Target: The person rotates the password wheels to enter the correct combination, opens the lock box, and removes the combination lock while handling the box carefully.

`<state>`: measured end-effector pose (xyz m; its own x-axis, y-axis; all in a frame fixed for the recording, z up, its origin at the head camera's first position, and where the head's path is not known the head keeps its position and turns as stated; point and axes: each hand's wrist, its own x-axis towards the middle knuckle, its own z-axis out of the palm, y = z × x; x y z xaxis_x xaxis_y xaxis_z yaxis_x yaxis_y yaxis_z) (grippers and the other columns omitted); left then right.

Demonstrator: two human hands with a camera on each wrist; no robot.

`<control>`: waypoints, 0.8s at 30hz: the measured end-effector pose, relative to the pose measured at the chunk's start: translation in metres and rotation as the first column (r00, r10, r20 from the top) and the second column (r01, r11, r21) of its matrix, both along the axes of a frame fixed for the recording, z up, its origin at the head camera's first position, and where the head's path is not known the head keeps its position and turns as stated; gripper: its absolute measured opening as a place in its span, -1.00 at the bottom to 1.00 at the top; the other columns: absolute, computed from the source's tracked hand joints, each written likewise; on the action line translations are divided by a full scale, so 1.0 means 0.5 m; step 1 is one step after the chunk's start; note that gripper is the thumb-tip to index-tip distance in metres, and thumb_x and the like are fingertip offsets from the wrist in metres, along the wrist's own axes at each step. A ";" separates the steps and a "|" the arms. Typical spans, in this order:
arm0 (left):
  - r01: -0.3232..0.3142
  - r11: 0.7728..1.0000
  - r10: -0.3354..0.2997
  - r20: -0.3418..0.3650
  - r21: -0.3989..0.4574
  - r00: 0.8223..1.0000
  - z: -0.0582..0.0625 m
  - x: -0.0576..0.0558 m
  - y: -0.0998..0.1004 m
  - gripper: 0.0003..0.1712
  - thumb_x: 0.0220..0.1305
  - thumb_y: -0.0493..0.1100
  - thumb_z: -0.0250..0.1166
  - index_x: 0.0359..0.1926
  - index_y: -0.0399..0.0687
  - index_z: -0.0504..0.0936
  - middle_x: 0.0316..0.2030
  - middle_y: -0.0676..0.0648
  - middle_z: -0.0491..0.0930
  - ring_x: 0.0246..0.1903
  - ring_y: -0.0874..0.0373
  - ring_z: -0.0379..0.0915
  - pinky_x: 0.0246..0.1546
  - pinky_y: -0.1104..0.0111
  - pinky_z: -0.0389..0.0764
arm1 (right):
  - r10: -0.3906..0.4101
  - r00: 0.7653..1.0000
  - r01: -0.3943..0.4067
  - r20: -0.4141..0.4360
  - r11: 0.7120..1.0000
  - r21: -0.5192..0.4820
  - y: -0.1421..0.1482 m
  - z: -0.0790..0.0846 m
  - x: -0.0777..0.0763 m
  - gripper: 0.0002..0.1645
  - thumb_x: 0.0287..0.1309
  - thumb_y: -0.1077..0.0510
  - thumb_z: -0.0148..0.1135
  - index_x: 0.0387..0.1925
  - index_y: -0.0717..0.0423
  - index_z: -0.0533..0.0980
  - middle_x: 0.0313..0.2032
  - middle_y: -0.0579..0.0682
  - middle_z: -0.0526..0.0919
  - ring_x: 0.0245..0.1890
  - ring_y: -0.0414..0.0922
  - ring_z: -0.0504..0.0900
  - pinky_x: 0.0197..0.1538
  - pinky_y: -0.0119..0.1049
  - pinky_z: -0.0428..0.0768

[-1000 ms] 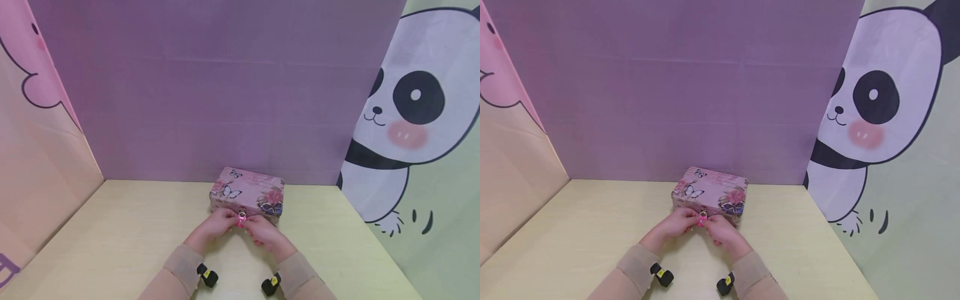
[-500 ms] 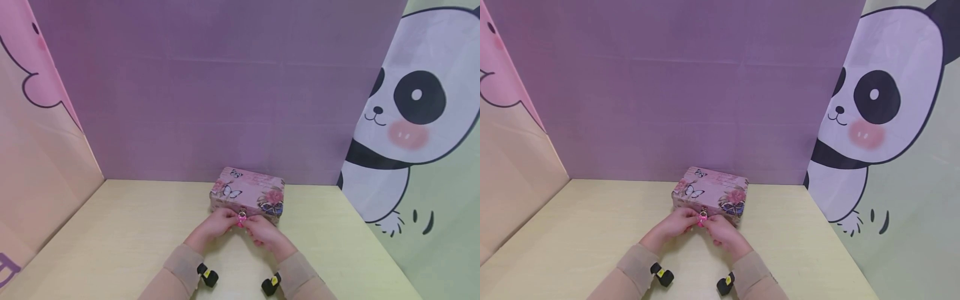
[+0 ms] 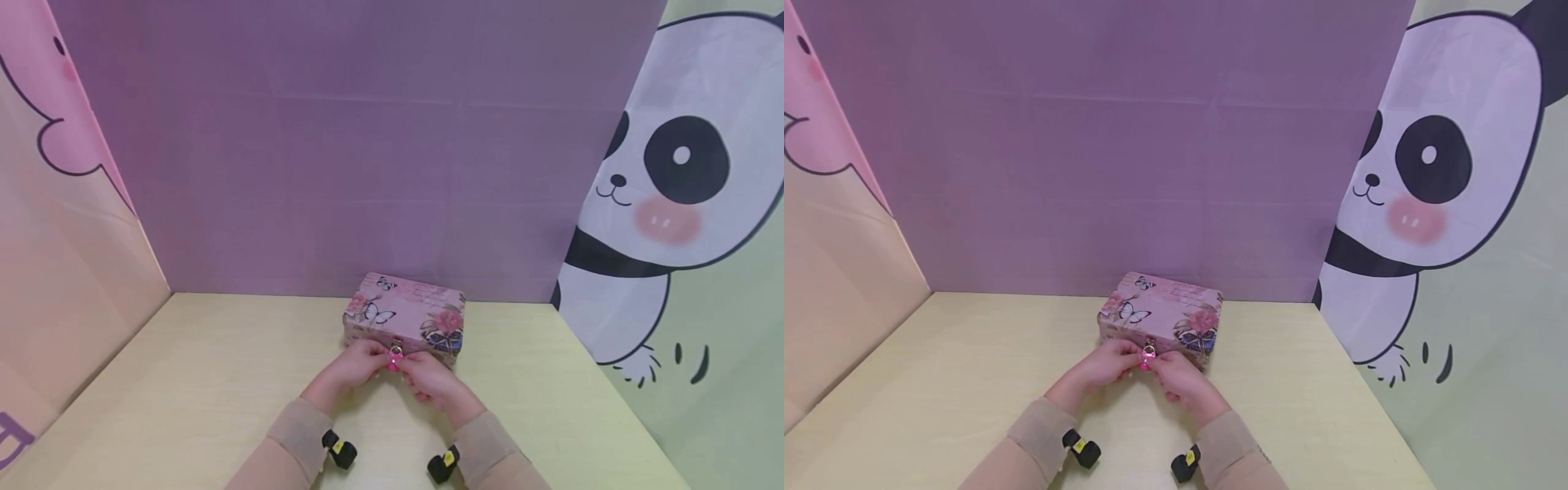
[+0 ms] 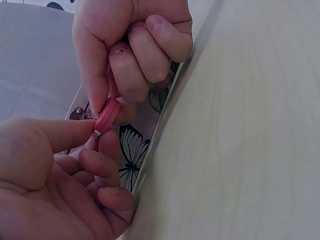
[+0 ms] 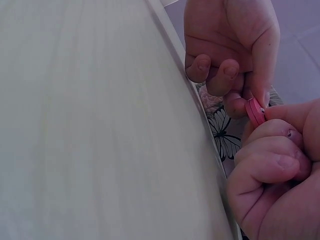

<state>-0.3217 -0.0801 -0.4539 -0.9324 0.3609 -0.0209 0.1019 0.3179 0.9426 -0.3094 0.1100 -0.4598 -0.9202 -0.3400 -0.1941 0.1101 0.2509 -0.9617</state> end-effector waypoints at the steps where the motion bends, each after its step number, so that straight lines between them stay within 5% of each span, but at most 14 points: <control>1: 0.002 1.000 -0.002 -0.001 0.002 1.000 0.000 0.000 0.000 -0.81 0.49 -0.25 0.19 -0.23 -0.25 0.69 -0.40 -0.16 0.55 -0.55 0.19 0.29 -0.53 0.40 0.33 | 0.001 1.000 -0.001 0.001 1.000 -0.001 0.000 0.001 0.000 -0.66 0.51 0.06 0.02 -0.32 0.23 0.50 -0.65 -0.15 0.27 -0.75 -0.26 0.10 -0.69 -0.41 0.09; 9: 0.023 1.000 -0.022 -0.022 0.018 1.000 0.001 0.002 0.001 -0.80 0.49 -0.28 0.17 -0.24 -0.29 0.68 -0.41 -0.18 0.56 -0.57 0.22 0.28 -0.55 0.42 0.33 | -0.016 1.000 0.016 0.014 1.000 -0.002 0.008 0.002 -0.001 -0.65 0.49 0.04 0.06 -0.24 0.28 0.54 -0.65 -0.15 0.27 -0.74 -0.26 0.10 -0.67 -0.41 0.10; 24: 0.004 1.000 -0.004 -0.026 0.002 1.000 -0.001 -0.001 -0.001 -0.82 0.45 -0.23 0.24 -0.22 -0.28 0.68 -0.38 -0.19 0.58 -0.55 0.22 0.30 -0.55 0.43 0.34 | -0.010 1.000 0.010 0.019 1.000 -0.014 0.049 0.026 0.002 -0.66 0.39 0.00 0.20 -0.39 0.18 0.47 -0.67 -0.17 0.21 -0.72 -0.24 0.09 -0.65 -0.41 0.09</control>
<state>-0.3221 -0.0804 -0.4545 -0.9311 0.3648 0.0042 0.1279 0.3154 0.9403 -0.3082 0.1345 -0.4466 -0.9196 -0.3338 -0.2070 0.1310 0.2363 -0.9628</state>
